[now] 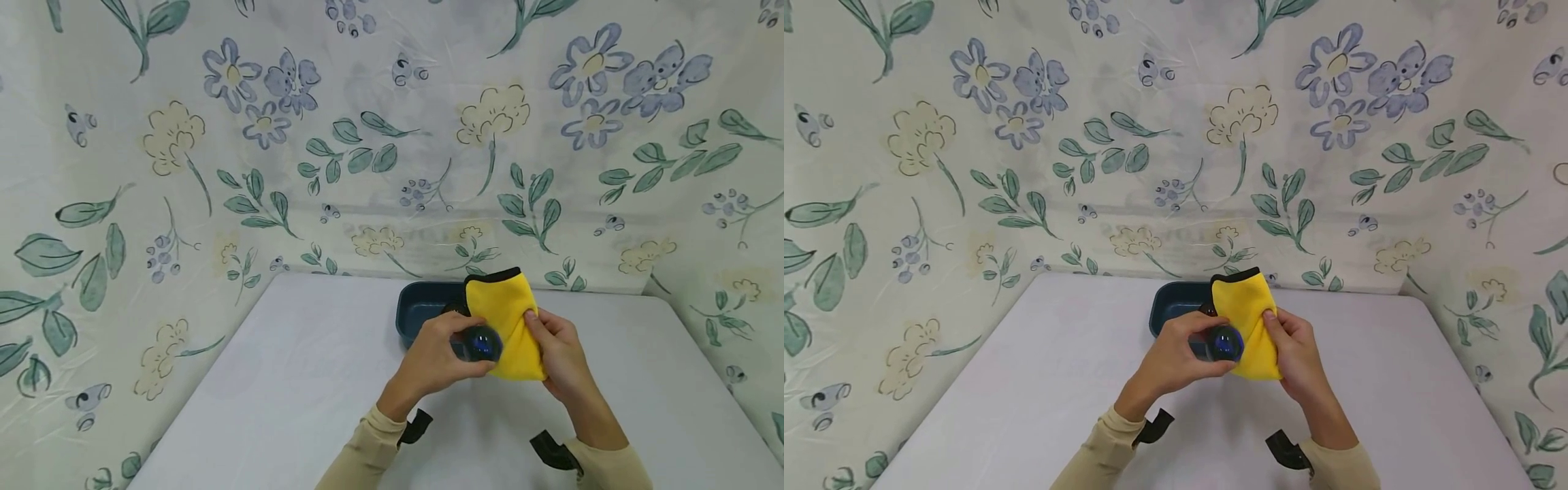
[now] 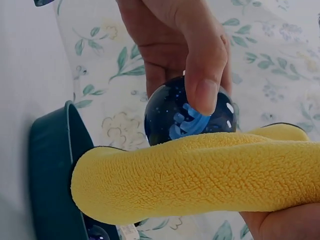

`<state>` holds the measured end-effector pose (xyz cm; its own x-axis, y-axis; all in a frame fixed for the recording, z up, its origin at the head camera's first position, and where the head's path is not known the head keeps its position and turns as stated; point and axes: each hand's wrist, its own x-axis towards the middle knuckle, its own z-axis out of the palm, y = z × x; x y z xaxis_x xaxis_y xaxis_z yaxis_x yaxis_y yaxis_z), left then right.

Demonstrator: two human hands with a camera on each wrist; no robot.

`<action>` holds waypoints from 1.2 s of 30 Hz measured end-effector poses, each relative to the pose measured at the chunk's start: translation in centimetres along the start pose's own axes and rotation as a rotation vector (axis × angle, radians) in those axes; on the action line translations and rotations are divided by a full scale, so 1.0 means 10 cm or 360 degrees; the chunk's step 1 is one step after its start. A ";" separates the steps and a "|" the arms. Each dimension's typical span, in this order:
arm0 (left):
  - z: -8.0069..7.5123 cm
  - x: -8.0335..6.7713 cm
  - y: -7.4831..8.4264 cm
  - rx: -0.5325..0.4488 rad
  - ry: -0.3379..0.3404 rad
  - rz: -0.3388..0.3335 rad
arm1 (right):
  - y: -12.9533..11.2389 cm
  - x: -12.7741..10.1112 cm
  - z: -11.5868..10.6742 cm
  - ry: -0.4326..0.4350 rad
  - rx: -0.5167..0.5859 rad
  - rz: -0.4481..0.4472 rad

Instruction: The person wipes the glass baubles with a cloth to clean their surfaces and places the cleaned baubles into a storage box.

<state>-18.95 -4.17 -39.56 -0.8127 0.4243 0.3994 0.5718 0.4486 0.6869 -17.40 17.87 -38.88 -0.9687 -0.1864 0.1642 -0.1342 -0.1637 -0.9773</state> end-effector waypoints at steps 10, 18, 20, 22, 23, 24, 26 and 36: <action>-0.05 0.02 -0.09 0.0020 0.0183 -0.0072 | -0.02 -0.05 0.07 -0.0092 -0.0016 -0.0145; -0.07 0.02 -0.11 0.0001 0.0300 -0.0206 | 0.02 -0.02 0.08 -0.0170 -0.0035 -0.0177; -0.07 0.02 -0.12 -0.0017 0.0334 -0.0222 | 0.03 0.00 0.08 -0.0183 -0.0043 -0.0158; -0.08 0.02 -0.12 -0.0042 0.0367 -0.0227 | 0.04 0.00 0.09 -0.0183 -0.0060 -0.0127; -0.08 0.02 -0.12 -0.0057 0.0384 -0.0227 | 0.05 0.01 0.10 -0.0183 -0.0067 -0.0110; -0.08 0.02 -0.12 -0.0069 0.0399 -0.0227 | 0.05 0.01 0.11 -0.0178 -0.0072 -0.0090; -0.08 0.01 -0.12 -0.0091 0.0431 -0.0227 | 0.06 0.01 0.13 -0.0172 -0.0085 -0.0044; -0.07 0.02 -0.06 -0.0135 0.0578 -0.0152 | 0.17 0.05 0.18 -0.0299 -0.0021 0.0129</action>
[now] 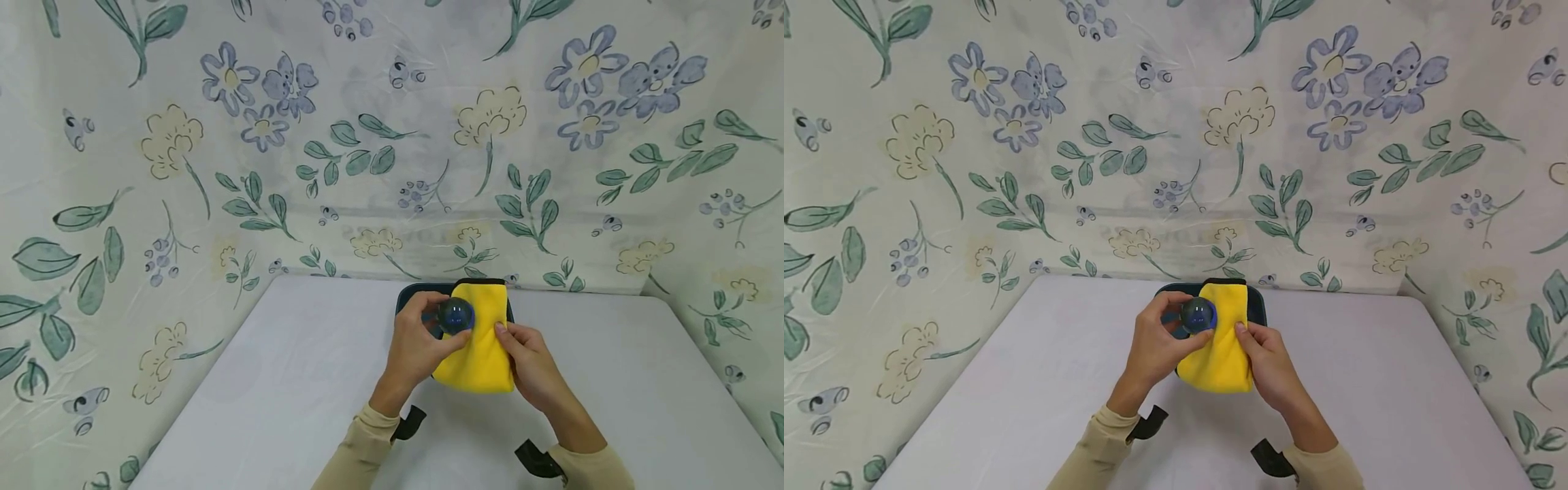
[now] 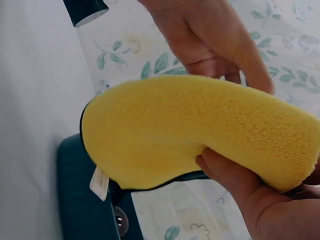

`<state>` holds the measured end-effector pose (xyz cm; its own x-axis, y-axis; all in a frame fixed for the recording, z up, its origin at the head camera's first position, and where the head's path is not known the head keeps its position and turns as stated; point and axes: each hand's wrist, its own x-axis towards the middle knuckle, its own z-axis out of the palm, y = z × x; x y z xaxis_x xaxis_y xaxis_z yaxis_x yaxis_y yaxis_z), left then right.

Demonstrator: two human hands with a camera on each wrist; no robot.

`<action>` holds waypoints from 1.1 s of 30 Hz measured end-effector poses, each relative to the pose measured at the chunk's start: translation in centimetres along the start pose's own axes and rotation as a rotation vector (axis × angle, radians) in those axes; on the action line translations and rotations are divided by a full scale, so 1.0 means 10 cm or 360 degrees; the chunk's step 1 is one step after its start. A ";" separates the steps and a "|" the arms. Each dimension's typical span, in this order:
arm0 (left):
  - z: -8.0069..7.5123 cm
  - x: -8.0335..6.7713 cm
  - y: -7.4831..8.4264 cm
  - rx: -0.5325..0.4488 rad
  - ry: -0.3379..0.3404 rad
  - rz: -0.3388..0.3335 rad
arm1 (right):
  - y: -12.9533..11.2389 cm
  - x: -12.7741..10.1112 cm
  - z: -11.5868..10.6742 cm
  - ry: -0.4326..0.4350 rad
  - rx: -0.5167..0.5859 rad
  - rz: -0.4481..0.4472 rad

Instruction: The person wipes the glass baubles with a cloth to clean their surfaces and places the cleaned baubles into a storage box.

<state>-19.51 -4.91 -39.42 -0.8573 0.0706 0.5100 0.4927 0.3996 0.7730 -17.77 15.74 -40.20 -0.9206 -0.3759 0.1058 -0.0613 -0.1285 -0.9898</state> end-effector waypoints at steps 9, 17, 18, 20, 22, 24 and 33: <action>0.08 -0.05 0.09 -0.0100 -0.0129 0.0114 | 0.07 0.02 -0.07 -0.0033 0.0082 0.0151; 0.13 -0.09 0.10 -0.0180 -0.0279 0.0205 | 0.07 0.02 -0.20 -0.0103 0.0224 0.0134; 0.14 -0.09 0.10 -0.0178 -0.0300 0.0223 | 0.06 0.02 -0.21 -0.0098 0.0229 0.0126; 0.14 -0.09 0.10 -0.0137 -0.0326 0.0276 | 0.05 0.01 -0.23 -0.0082 0.0231 0.0122; 0.14 -0.09 0.10 -0.0076 -0.0333 0.0324 | 0.05 0.01 -0.23 -0.0060 0.0221 0.0120; 0.14 -0.09 0.10 -0.0014 -0.0335 0.0361 | 0.04 0.01 -0.24 -0.0028 0.0208 0.0126; 0.08 -0.07 0.11 0.0166 -0.0390 0.0371 | -0.02 -0.01 -0.23 0.0168 0.0101 0.0153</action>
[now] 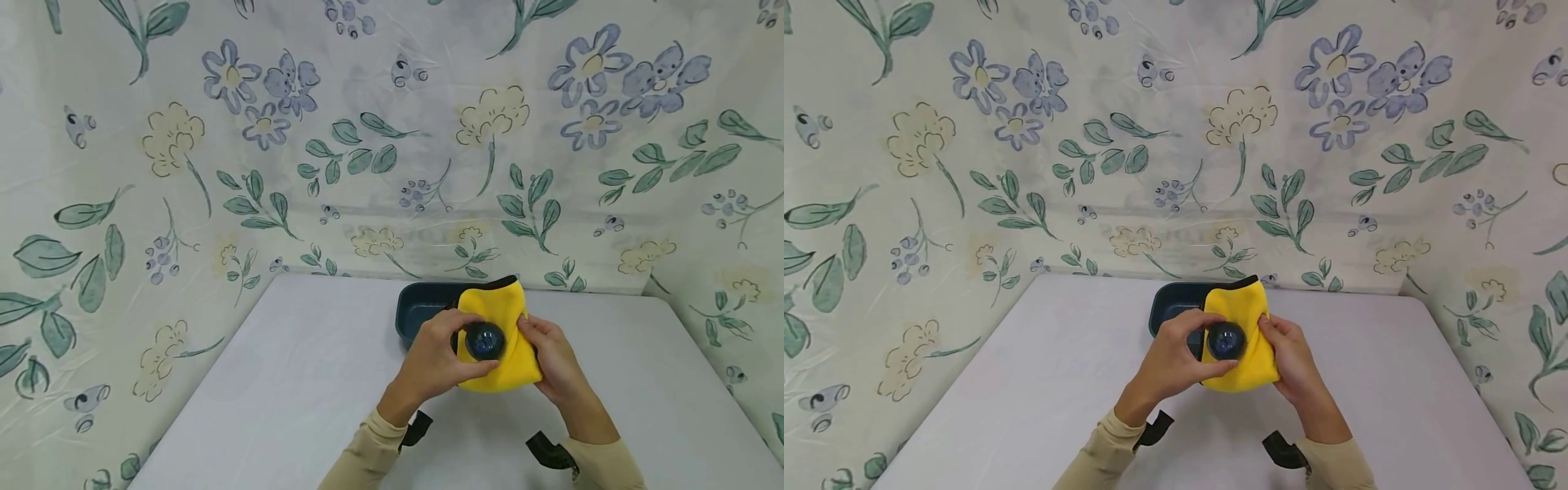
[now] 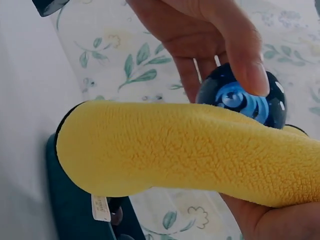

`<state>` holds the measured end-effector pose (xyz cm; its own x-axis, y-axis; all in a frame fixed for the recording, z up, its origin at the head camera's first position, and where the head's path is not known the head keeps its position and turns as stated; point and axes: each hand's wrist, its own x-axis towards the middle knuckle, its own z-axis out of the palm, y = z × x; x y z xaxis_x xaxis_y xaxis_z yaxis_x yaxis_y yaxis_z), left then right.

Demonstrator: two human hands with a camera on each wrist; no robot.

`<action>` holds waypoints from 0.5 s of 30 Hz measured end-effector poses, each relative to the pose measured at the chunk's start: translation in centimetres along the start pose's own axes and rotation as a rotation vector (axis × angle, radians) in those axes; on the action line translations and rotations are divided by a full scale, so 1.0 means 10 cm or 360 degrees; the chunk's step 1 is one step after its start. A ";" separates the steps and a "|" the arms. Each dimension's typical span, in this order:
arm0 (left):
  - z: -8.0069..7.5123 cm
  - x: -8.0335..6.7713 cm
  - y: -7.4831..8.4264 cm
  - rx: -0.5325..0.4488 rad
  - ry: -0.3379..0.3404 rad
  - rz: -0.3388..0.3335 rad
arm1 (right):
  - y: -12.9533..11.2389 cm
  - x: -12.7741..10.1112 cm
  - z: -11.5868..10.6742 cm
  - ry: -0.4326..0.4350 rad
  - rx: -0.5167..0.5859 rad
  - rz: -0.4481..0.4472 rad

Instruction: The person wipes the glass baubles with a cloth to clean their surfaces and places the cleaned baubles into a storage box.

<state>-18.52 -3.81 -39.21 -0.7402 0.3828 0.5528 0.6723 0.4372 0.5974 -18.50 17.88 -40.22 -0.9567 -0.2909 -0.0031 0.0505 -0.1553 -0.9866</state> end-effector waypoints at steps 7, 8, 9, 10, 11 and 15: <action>0.02 0.00 -0.02 -0.0075 -0.0157 -0.0078 | -0.05 -0.04 -0.05 0.0061 0.0007 -0.0129; 0.03 0.00 -0.03 -0.0083 -0.0168 -0.0083 | -0.06 -0.05 -0.06 0.0058 0.0013 -0.0155; 0.03 0.00 -0.04 -0.0089 -0.0175 -0.0088 | -0.06 -0.05 -0.07 0.0055 0.0015 -0.0179; 0.03 0.00 -0.05 -0.0085 -0.0177 -0.0095 | -0.06 -0.05 -0.07 0.0053 0.0018 -0.0194; 0.04 0.00 -0.06 -0.0089 -0.0179 -0.0101 | -0.07 -0.05 -0.07 0.0052 0.0019 -0.0209; 0.04 0.00 -0.11 -0.0071 -0.0184 -0.0146 | -0.08 -0.06 -0.08 0.0061 0.0025 -0.0240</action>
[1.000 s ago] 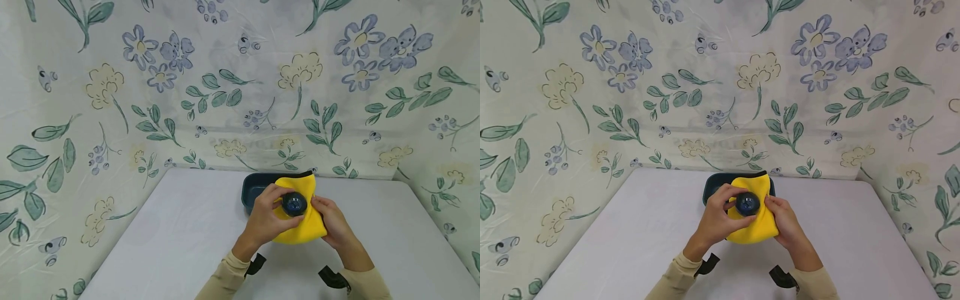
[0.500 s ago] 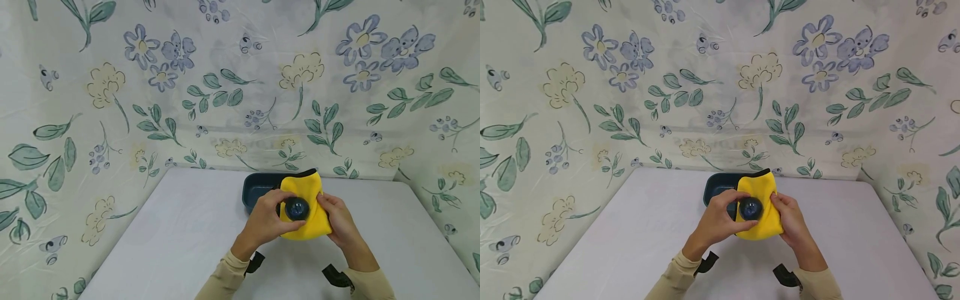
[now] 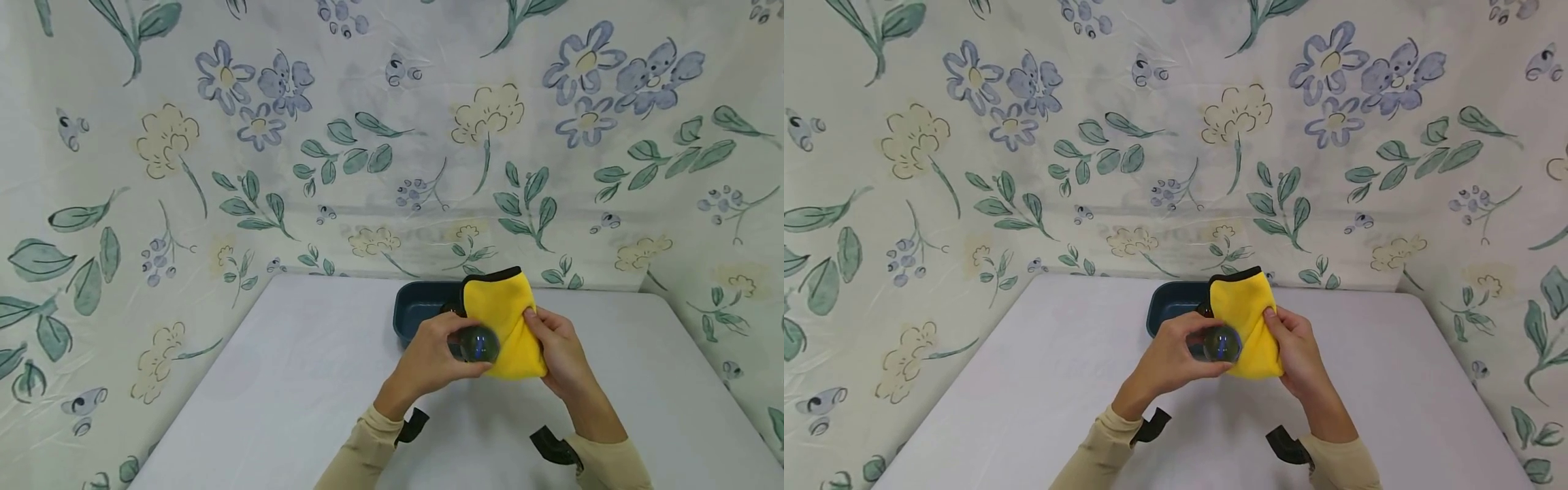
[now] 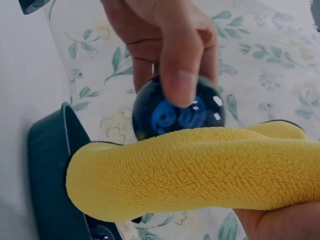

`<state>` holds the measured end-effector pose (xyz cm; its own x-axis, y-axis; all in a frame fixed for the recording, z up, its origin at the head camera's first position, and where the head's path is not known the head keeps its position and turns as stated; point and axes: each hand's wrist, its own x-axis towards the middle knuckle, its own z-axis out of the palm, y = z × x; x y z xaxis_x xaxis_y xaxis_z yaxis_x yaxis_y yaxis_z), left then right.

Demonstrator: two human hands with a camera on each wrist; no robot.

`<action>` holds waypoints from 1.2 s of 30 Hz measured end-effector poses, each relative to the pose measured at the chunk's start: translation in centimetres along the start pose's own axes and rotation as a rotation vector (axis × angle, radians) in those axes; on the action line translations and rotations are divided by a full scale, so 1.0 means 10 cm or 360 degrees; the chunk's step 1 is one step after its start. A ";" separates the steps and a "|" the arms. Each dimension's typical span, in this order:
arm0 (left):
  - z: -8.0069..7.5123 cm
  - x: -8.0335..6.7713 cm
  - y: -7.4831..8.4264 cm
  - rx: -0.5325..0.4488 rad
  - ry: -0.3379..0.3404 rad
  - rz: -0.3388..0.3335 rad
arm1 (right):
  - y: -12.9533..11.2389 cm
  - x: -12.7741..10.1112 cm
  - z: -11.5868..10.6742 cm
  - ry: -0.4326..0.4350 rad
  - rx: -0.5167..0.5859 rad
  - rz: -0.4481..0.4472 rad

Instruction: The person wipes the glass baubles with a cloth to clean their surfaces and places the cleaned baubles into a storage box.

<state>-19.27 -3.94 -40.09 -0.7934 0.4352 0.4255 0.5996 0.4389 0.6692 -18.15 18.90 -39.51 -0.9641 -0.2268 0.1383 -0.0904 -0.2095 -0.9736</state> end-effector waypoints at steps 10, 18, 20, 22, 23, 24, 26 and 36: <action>-0.01 0.00 -0.15 0.0251 0.0086 -0.0058 | -0.04 -0.03 0.01 -0.0014 0.0006 0.0008; -0.12 0.02 -0.35 -0.0059 0.0116 -0.0262 | -0.10 -0.04 -0.13 0.0009 0.0118 0.0016; -0.16 0.02 -0.41 -0.0115 0.0149 -0.0299 | -0.12 -0.05 -0.18 0.0015 0.0164 0.0009; -0.20 0.02 -0.48 -0.0165 0.0190 -0.0323 | -0.14 -0.06 -0.21 0.0017 0.0222 -0.0006; -0.21 0.02 -0.51 -0.0196 0.0212 -0.0340 | -0.15 -0.06 -0.22 0.0021 0.0257 -0.0015; -0.23 0.02 -0.56 -0.0214 0.0234 -0.0353 | -0.15 -0.07 -0.24 0.0025 0.0288 -0.0028; -0.25 0.02 -0.64 -0.0269 0.0275 -0.0388 | -0.17 -0.08 -0.27 0.0017 0.0366 -0.0058; -0.31 0.03 -0.98 -0.0509 0.0346 -0.0574 | -0.25 -0.12 -0.43 -0.0019 0.0646 -0.0202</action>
<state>-25.72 -10.57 -44.62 -0.9672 0.1126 0.2279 0.2497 0.2540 0.9344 -17.85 23.83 -38.00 -0.9484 -0.1855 0.2571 -0.1003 -0.5935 -0.7985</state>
